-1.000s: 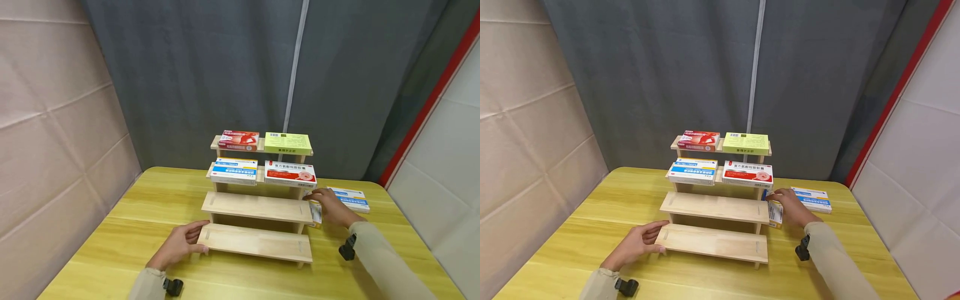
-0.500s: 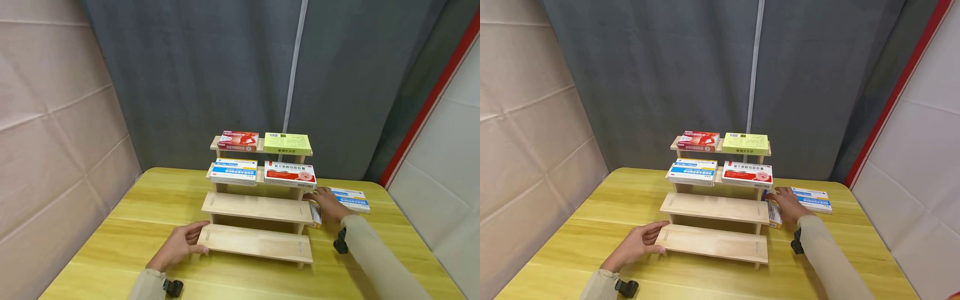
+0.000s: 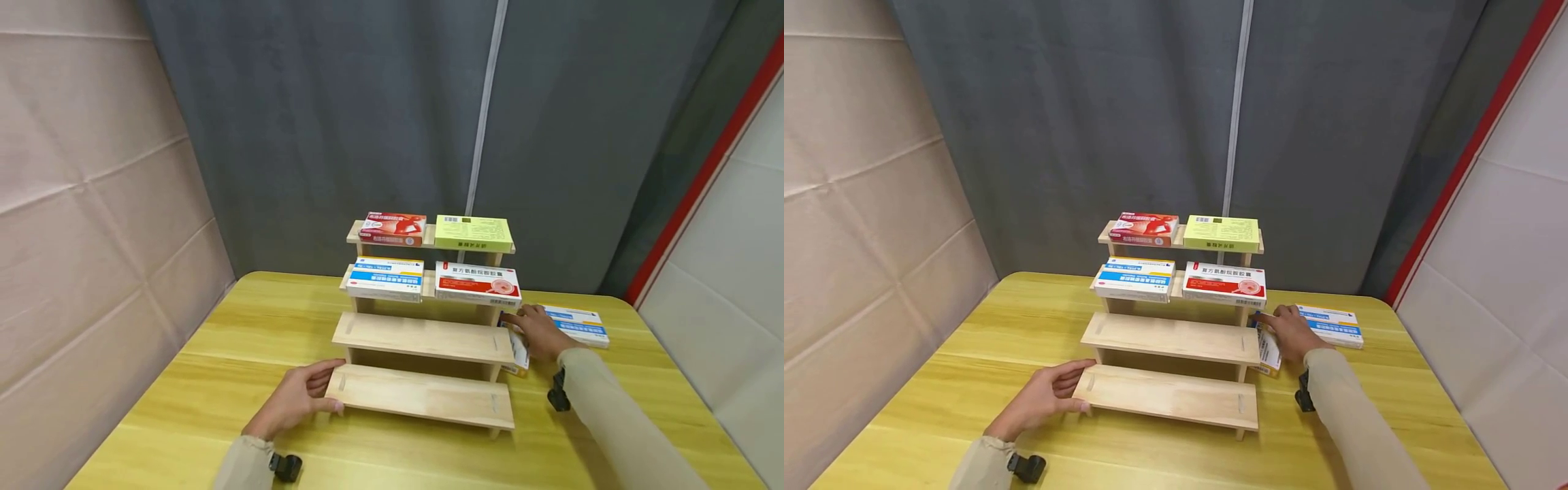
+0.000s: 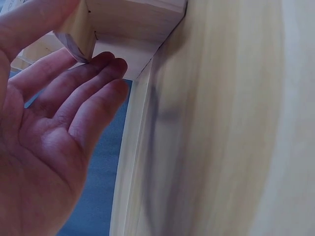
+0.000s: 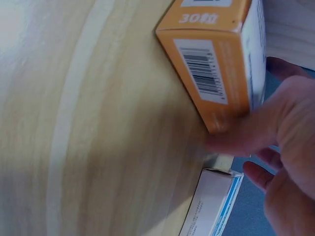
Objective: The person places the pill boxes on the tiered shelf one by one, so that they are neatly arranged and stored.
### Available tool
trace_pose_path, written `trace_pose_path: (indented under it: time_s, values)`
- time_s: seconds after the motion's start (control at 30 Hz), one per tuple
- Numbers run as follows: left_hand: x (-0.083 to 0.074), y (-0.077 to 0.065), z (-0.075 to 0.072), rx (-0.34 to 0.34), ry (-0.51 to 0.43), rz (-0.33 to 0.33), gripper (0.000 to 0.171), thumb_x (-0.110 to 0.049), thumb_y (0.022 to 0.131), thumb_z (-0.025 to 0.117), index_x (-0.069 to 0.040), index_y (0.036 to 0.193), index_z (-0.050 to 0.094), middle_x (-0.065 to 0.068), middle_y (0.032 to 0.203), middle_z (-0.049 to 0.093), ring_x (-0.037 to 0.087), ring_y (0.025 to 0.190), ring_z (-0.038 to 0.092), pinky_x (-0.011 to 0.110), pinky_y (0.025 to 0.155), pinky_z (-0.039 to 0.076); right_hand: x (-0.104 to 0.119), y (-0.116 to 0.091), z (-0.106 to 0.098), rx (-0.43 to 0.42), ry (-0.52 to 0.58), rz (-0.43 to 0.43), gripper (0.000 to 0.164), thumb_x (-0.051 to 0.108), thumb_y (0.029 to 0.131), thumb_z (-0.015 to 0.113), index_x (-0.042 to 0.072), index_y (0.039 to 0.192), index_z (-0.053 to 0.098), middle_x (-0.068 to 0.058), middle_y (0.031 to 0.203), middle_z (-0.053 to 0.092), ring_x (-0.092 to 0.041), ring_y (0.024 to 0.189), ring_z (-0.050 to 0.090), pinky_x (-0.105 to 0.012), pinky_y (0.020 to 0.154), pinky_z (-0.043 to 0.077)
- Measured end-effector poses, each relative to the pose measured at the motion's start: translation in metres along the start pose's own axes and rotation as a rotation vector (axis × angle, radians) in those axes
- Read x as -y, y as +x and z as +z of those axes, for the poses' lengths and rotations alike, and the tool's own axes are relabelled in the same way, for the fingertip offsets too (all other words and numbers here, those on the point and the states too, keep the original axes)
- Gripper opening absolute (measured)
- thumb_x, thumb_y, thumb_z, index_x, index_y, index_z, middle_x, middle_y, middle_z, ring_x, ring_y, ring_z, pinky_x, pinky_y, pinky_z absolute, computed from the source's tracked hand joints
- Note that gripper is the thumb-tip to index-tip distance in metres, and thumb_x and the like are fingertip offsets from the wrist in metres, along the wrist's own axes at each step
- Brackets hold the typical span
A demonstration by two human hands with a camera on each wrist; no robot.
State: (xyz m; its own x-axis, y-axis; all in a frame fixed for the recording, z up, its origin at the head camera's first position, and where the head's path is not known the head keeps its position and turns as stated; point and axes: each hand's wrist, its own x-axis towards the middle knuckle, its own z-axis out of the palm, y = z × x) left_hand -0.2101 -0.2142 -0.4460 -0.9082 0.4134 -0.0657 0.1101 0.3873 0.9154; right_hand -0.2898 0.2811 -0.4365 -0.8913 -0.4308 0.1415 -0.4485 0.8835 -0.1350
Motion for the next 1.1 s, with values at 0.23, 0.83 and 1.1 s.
trace_pose_path:
  time_s: [0.23, 0.83, 1.1]
  values:
    - [-0.002, 0.001, 0.0, -0.002, 0.0, -0.008, 0.08, -0.029, 0.077, 0.086, -0.01, 0.147, 0.052, 0.025, 0.151, 0.048, 0.041, 0.138, 0.049, 0.033, 0.108, 0.054, -0.007, -0.004, -0.006, 0.026, -0.015, 0.007, 0.059, -0.014, 0.083, 0.064, 0.016, 0.133, 0.065, -0.014, 0.1, 0.06, -0.031, 0.093, 0.051, -0.046, 0.077, 0.047]
    - [-0.004, -0.003, 0.002, 0.0, 0.008, 0.003, 0.082, -0.032, 0.077, 0.086, -0.011, 0.148, 0.051, 0.024, 0.152, 0.048, 0.041, 0.138, 0.049, 0.034, 0.109, 0.053, -0.009, -0.042, -0.032, 0.068, 0.127, 0.016, 0.081, 0.027, 0.053, 0.098, -0.002, 0.119, 0.063, -0.021, 0.121, 0.066, -0.047, 0.117, 0.057, -0.065, 0.101, 0.048]
    - [-0.002, -0.003, 0.001, -0.007, 0.001, -0.002, 0.083, -0.031, 0.076, 0.086, -0.011, 0.148, 0.051, 0.024, 0.152, 0.047, 0.041, 0.138, 0.049, 0.034, 0.108, 0.054, -0.005, -0.067, -0.036, 0.02, 0.242, 0.107, 0.078, 0.035, 0.061, 0.096, 0.006, 0.126, 0.066, -0.027, 0.131, 0.061, -0.052, 0.122, 0.054, -0.072, 0.097, 0.047]
